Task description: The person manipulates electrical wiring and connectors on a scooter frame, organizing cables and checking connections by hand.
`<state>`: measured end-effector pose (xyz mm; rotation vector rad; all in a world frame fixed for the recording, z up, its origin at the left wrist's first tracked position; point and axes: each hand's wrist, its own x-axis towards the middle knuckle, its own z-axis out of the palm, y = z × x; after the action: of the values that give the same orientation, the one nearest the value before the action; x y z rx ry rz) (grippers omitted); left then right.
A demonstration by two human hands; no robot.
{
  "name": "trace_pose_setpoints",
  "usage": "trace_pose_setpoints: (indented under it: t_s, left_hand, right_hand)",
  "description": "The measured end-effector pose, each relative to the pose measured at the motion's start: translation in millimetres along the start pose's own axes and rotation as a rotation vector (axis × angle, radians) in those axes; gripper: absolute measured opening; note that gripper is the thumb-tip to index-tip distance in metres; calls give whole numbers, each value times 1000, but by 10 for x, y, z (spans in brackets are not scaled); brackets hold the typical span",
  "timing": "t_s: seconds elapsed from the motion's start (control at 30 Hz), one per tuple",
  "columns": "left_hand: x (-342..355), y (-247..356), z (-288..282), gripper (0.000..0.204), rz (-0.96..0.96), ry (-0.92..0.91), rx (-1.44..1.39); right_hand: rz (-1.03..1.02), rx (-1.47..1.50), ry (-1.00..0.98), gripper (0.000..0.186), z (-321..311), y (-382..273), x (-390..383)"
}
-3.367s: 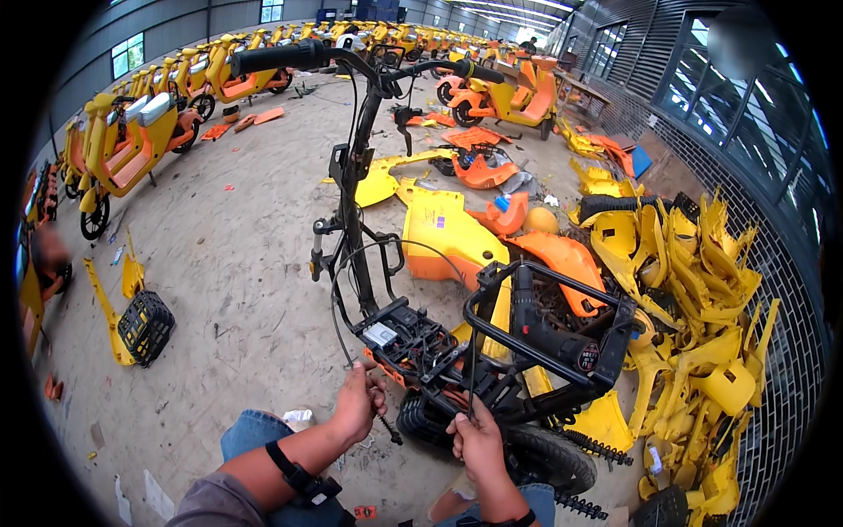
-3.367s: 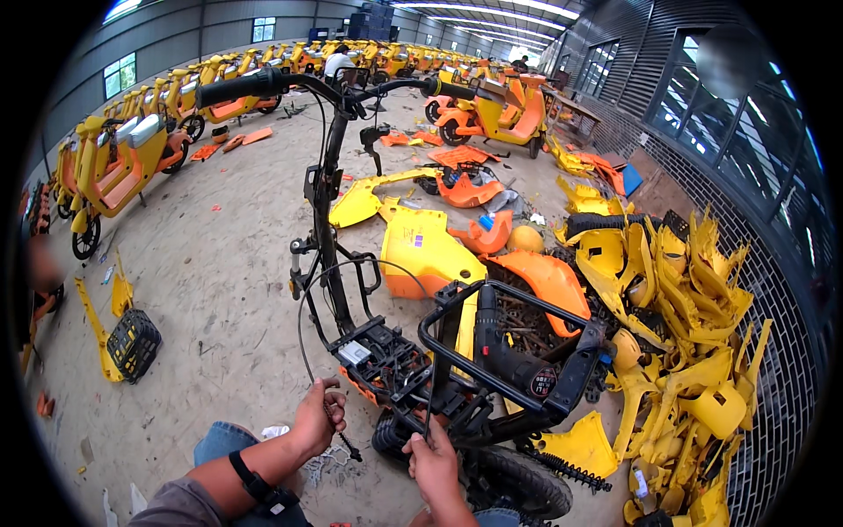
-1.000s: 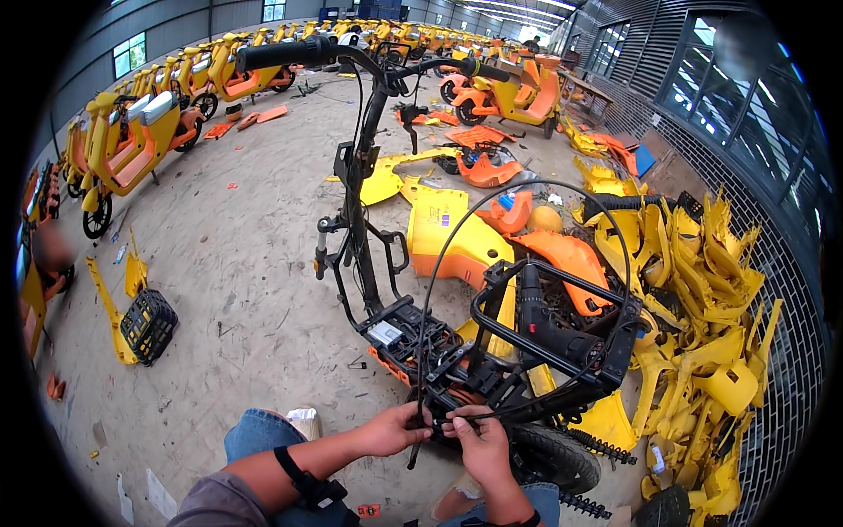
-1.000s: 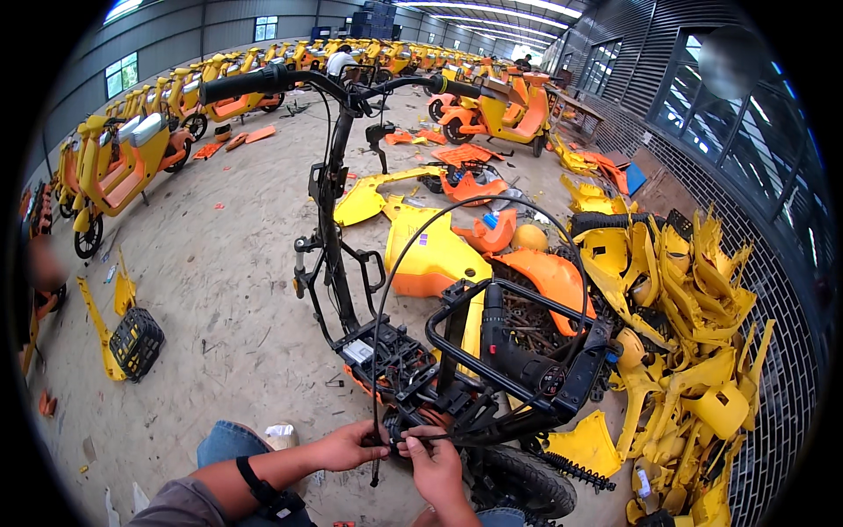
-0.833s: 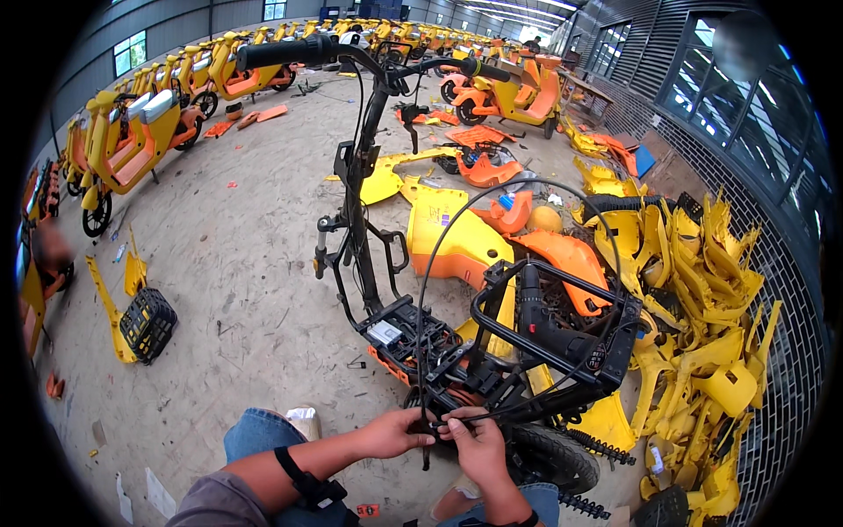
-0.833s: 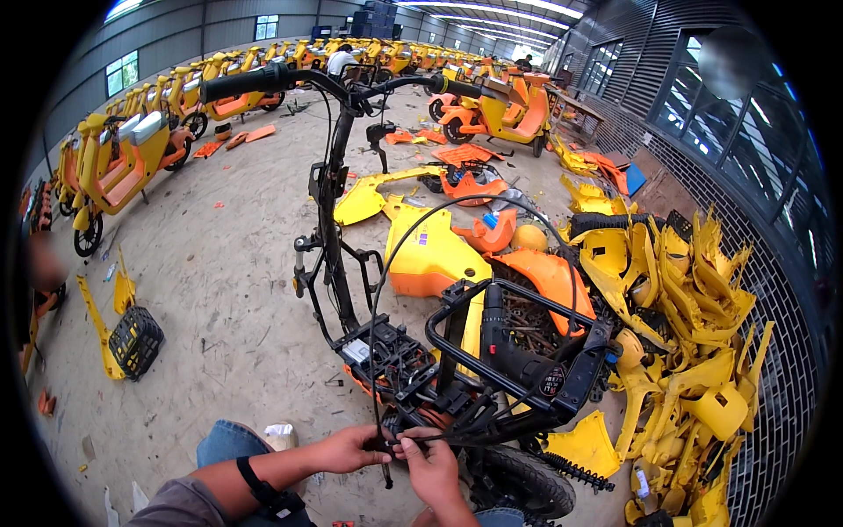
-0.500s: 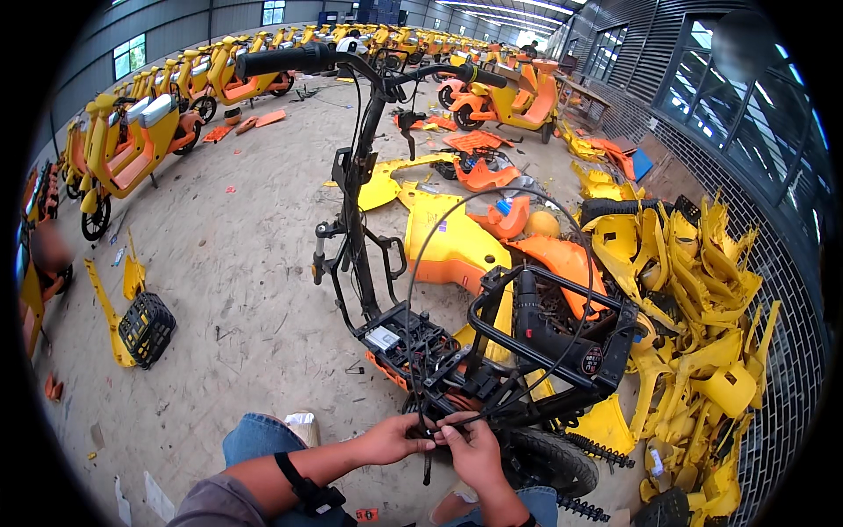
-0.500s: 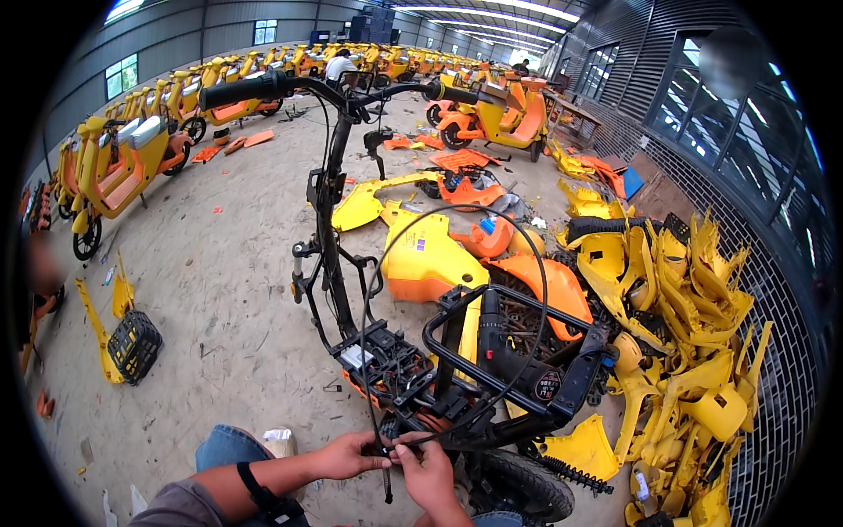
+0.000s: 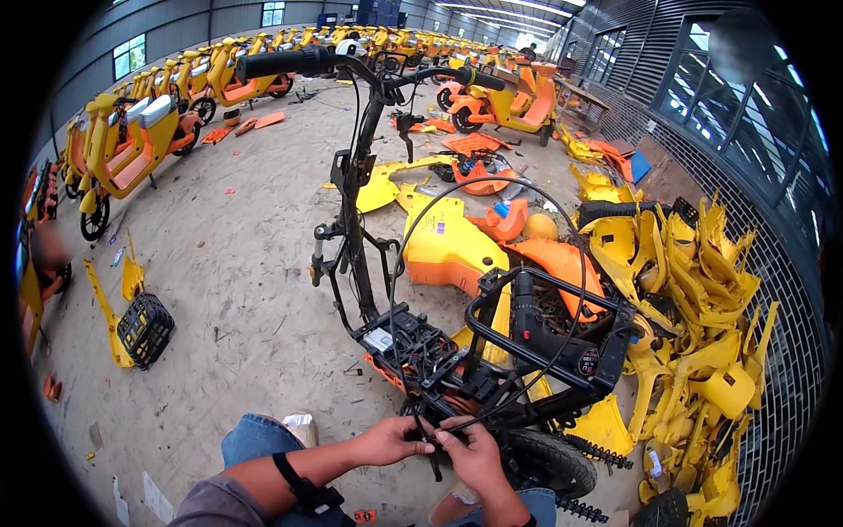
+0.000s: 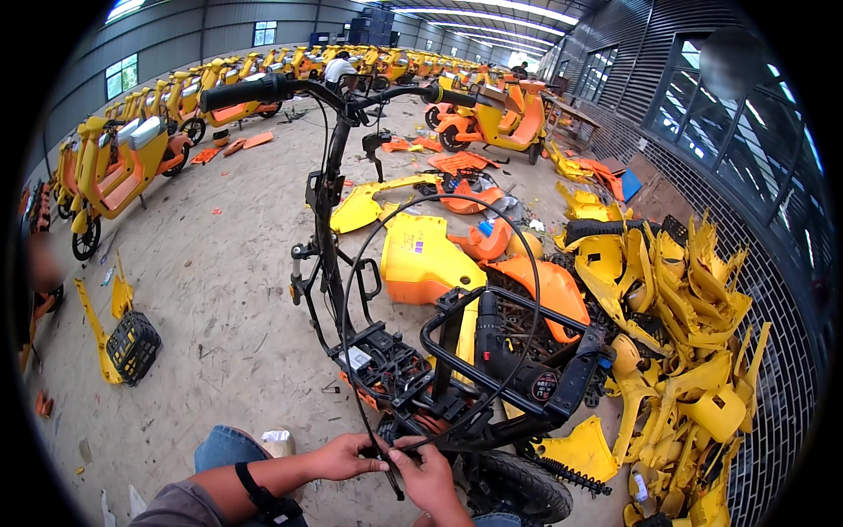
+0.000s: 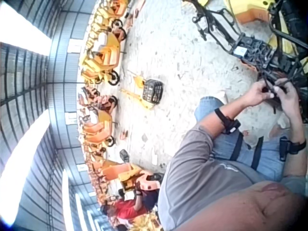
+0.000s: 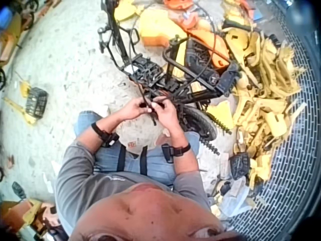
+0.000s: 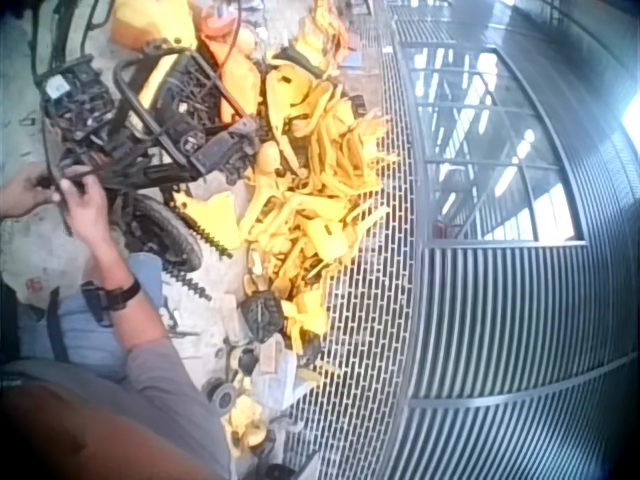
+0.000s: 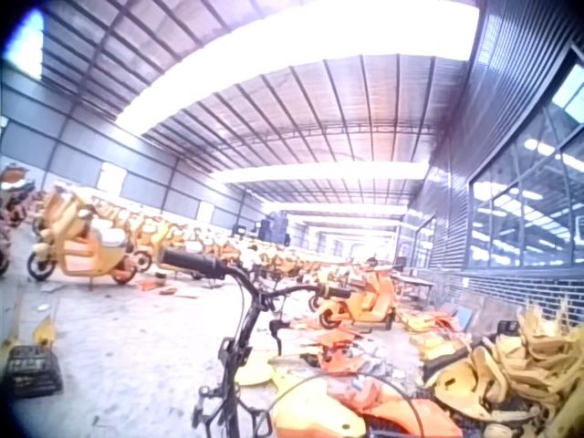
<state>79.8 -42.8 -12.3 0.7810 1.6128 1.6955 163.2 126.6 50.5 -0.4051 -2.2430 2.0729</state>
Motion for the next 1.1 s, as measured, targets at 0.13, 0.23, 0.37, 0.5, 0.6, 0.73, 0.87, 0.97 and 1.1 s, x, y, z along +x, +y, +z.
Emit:
trace_pose_setpoints:
  t_s: [0.13,0.23,0.37,0.5,0.6,0.73,0.87,0.97,1.1]
  left_hand:
    - [-7,57,-17,31,-43,-14,138]
    - [-17,80,-18,32,-53,-23,174]
    - [-17,10,-31,30,-77,-37,5]
    - [1,21,-37,24,-56,-40,-27]
    - [2,57,-50,21,-57,-24,-6]
    - [8,1,-66,21,-87,1,8]
    - [-3,24,-52,22,-106,14,33]
    - [-13,40,-31,26,-130,16,25]
    - [-23,75,12,28,-98,38,32]
  right_hand:
    - [-36,-4,4,22,8,54,6]
    - [9,10,-5,22,-9,98,23]
    - [12,-20,2,23,-18,108,36]
    - [-9,-23,5,23,-33,149,41]
    - [-23,-52,27,22,-23,98,30]
    - [-25,-49,27,22,-32,144,45]
    - [-19,-53,19,23,-36,138,44]
    - [-9,-71,22,23,-35,114,50]
    - [-42,-148,19,23,1,20,35]
